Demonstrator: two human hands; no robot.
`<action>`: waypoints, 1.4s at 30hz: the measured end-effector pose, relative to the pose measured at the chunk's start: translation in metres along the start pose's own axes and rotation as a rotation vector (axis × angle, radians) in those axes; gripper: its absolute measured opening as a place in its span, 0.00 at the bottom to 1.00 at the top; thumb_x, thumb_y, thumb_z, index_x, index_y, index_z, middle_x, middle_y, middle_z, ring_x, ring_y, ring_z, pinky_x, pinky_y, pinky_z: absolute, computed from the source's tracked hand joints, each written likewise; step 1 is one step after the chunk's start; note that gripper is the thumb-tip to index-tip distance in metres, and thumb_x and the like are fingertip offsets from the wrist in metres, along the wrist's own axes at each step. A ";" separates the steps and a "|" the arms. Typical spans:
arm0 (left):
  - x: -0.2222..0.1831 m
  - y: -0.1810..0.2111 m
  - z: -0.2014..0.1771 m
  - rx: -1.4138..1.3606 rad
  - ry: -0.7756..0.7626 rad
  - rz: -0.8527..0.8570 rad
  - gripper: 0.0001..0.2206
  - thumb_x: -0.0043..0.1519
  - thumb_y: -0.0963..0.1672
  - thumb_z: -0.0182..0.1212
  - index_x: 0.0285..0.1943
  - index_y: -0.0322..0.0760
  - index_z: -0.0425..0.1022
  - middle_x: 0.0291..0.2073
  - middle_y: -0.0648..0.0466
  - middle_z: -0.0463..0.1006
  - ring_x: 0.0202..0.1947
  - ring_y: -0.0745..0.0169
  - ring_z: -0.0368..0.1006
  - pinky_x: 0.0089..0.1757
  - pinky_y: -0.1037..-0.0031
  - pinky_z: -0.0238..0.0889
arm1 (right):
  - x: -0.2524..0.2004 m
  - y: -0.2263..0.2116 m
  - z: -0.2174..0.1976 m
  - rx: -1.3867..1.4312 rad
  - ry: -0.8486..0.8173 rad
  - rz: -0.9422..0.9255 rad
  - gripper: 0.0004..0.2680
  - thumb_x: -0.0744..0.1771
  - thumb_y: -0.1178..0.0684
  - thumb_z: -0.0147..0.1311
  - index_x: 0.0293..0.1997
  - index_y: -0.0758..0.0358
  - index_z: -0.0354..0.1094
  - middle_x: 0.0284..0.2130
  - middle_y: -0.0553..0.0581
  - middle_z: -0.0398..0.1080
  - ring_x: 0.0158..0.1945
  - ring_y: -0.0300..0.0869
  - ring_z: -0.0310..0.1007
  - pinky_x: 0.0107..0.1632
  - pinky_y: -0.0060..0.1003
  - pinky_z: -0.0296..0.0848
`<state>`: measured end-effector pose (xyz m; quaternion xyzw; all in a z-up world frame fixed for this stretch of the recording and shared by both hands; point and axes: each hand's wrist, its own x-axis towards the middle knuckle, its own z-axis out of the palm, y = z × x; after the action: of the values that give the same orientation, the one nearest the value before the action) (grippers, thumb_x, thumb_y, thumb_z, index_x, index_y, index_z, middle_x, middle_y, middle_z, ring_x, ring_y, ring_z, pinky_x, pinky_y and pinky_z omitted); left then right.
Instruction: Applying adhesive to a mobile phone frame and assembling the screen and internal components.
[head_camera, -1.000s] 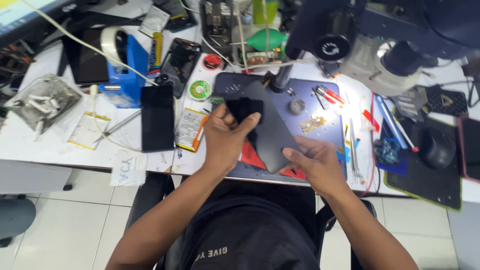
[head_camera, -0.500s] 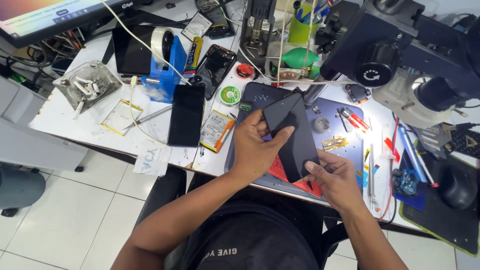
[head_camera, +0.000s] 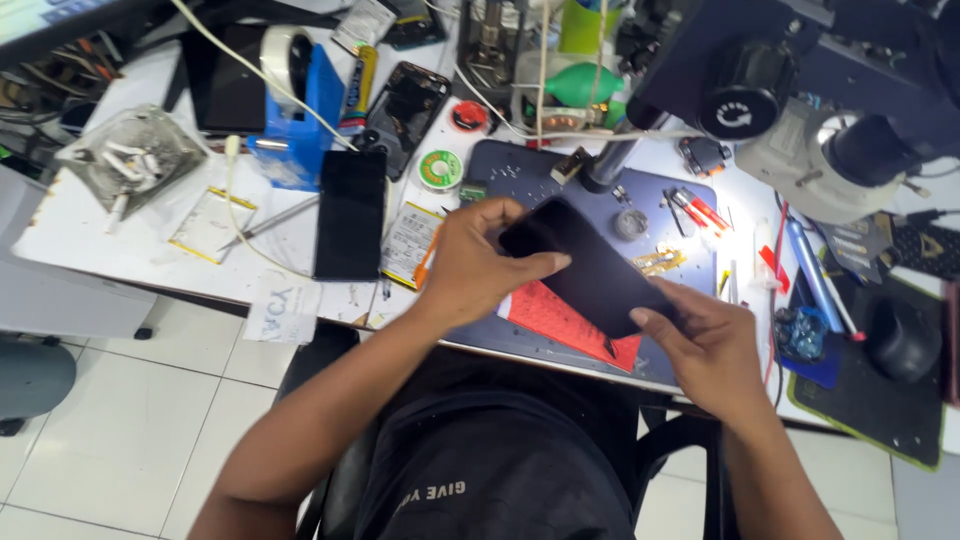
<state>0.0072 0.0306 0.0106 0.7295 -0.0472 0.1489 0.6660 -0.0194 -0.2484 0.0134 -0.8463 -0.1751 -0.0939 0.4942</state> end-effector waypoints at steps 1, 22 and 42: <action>0.000 0.002 -0.008 0.166 -0.089 0.152 0.13 0.44 0.44 0.78 0.35 0.39 0.82 0.30 0.47 0.82 0.40 0.41 0.78 0.43 0.59 0.68 | -0.005 -0.003 -0.011 -0.283 0.033 -0.165 0.10 0.63 0.59 0.69 0.48 0.62 0.80 0.32 0.61 0.80 0.40 0.52 0.81 0.37 0.39 0.78; -0.027 -0.047 -0.019 0.736 -0.326 0.713 0.22 0.64 0.55 0.61 0.51 0.33 0.79 0.56 0.43 0.79 0.65 0.38 0.68 0.60 0.50 0.60 | -0.032 -0.005 0.031 -0.717 0.027 -0.551 0.13 0.65 0.49 0.64 0.50 0.65 0.76 0.41 0.63 0.74 0.48 0.55 0.76 0.50 0.49 0.77; -0.034 -0.058 -0.016 0.760 -0.316 0.703 0.18 0.67 0.52 0.54 0.58 0.42 0.78 0.54 0.44 0.78 0.62 0.37 0.70 0.60 0.47 0.60 | 0.021 -0.006 0.068 -0.536 -0.310 -0.547 0.05 0.68 0.61 0.55 0.44 0.65 0.77 0.38 0.59 0.75 0.46 0.52 0.77 0.44 0.43 0.79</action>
<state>-0.0119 0.0488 -0.0532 0.8728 -0.3308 0.2577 0.2498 -0.0034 -0.1823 -0.0088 -0.8715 -0.4352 -0.1354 0.1809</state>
